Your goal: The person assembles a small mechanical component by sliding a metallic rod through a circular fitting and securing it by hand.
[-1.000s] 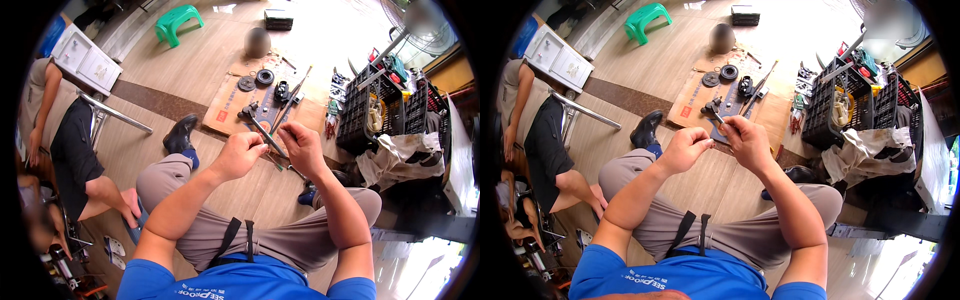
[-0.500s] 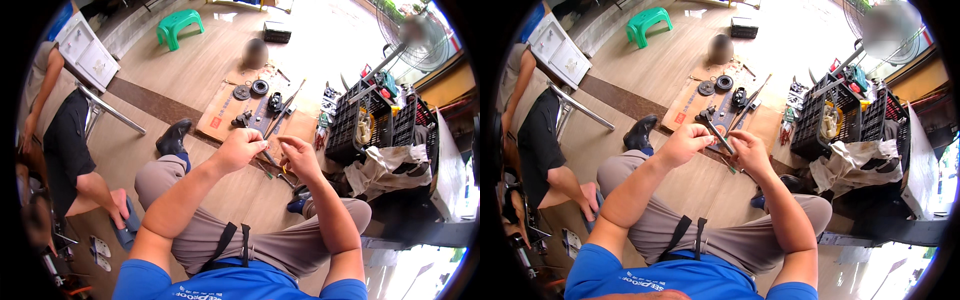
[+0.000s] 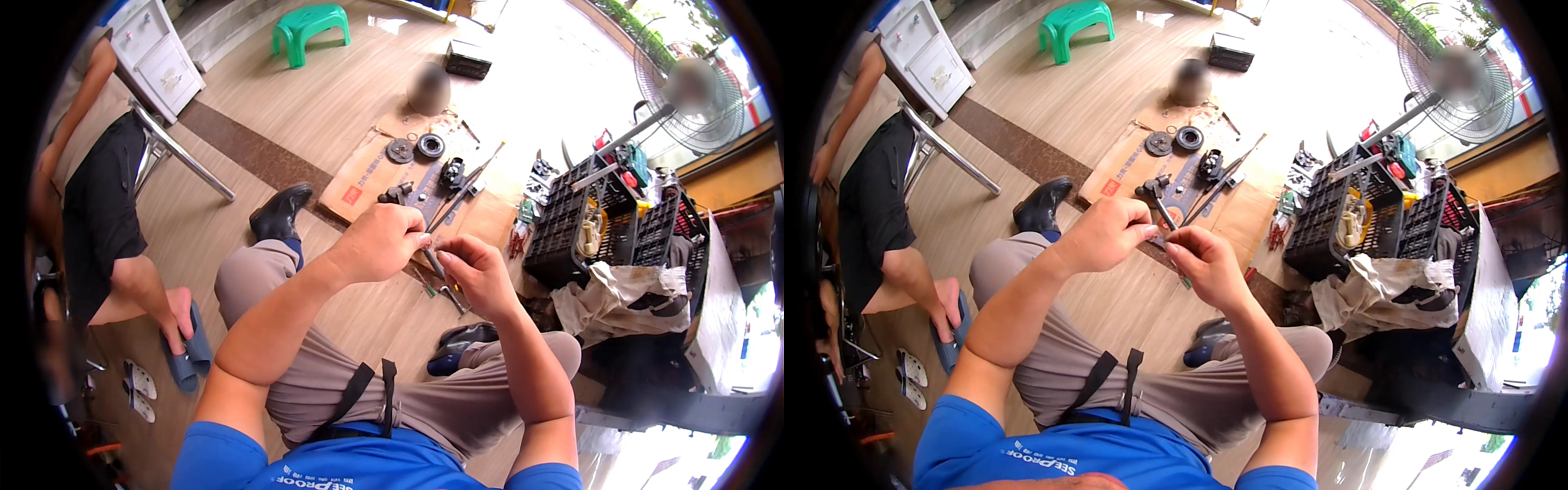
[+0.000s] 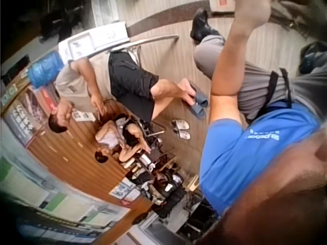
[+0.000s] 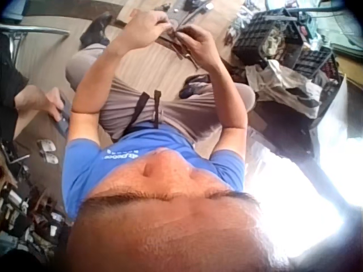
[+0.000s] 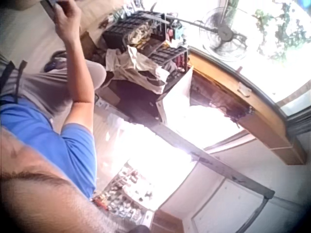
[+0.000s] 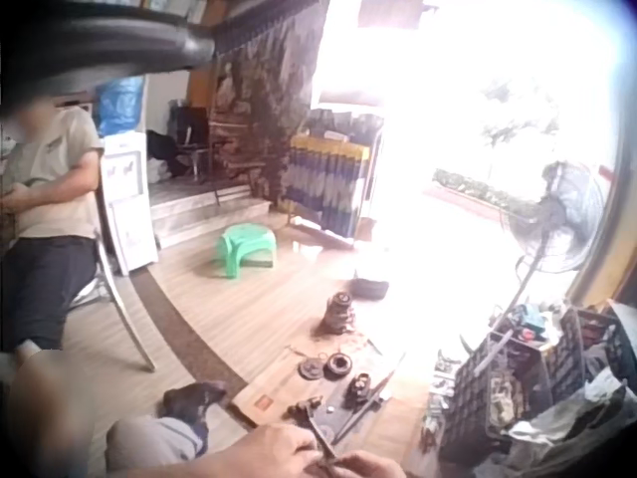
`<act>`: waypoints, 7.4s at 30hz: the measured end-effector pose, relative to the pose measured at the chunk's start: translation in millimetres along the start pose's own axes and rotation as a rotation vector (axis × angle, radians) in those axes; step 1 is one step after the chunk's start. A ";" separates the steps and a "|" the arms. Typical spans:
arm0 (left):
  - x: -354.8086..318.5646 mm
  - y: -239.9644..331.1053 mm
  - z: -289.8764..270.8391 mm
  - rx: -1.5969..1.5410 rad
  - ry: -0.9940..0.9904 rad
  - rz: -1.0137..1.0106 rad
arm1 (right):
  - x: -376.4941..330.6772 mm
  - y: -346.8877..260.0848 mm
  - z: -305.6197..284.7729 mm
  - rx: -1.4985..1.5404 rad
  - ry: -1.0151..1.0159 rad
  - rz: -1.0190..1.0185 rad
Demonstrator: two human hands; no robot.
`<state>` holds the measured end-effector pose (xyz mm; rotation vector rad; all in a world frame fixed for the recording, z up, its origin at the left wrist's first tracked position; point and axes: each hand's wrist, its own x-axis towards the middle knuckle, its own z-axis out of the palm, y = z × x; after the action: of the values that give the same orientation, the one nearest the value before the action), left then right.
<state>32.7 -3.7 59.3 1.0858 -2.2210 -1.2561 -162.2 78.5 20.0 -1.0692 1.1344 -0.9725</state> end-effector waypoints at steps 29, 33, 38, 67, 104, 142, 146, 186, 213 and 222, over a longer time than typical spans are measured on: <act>10.0 -58.4 60.5 -0.809 0.119 -0.372 | 11.5 43.2 1.4 -0.448 0.253 -0.380; 10.8 -55.5 59.3 -0.951 0.099 -0.427 | 12.3 45.3 -0.1 -0.486 0.264 -0.357; 10.2 -55.4 57.7 -1.010 0.094 -0.443 | 11.0 43.7 -1.4 -0.479 0.283 -0.349; 3.5 -48.1 69.9 -0.287 -0.014 -0.350 | 18.3 47.0 -14.4 -0.442 0.314 -0.317; 12.7 -56.4 56.4 -0.608 0.155 -0.325 | -1.0 35.6 0.2 -0.450 0.161 -0.269; 7.6 -47.1 61.0 -0.226 0.195 -0.215 | 26.9 74.3 -14.4 -0.025 0.428 -0.163; 4.7 -42.8 66.6 -0.175 0.162 -0.183 | 16.7 53.9 6.1 0.428 0.056 -0.040; 3.1 -47.3 66.4 -0.051 0.075 -0.146 | 18.1 58.7 -9.5 -0.315 0.235 -0.198; 7.2 -61.1 59.0 -0.527 0.121 -0.302 | 11.1 50.8 -2.2 -0.383 0.143 -0.229; 6.3 -62.6 64.8 -0.499 0.131 -0.293 | 9.0 48.4 -2.4 -0.412 0.150 -0.274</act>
<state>15.6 8.5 -28.5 1.2628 -1.5632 -1.6860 -160.3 80.0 -29.2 -1.5337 1.3731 -1.0711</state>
